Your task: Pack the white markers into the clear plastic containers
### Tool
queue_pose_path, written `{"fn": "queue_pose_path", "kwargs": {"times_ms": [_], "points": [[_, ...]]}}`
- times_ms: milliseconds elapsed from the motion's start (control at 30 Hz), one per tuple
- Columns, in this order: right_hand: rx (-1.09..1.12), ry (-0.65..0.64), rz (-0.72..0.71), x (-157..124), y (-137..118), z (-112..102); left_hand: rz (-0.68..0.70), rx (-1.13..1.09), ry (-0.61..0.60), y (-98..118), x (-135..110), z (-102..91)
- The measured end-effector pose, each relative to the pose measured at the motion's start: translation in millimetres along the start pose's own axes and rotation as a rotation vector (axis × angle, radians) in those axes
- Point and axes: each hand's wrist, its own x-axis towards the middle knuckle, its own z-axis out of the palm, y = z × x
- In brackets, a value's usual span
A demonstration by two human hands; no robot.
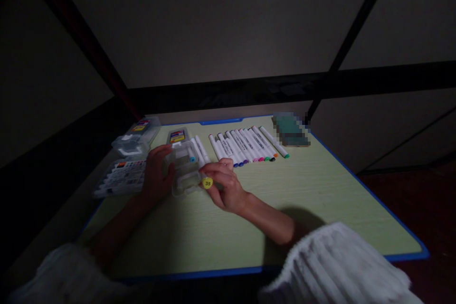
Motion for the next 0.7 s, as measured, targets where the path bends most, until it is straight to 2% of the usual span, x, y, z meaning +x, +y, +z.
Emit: {"fn": "queue_pose_path", "kwargs": {"times_ms": [100,400,700], "points": [[0.042,-0.020,0.076,-1,-3,1,0.000,-0.001,0.003,0,0,0.5],[0.142,-0.002,0.163,6,-13,2,0.008,-0.014,0.013,-1,1,0.4],[0.180,-0.067,0.171,-3,-9,8,-0.002,-0.015,-0.002,-4,-1,0.5]]}}
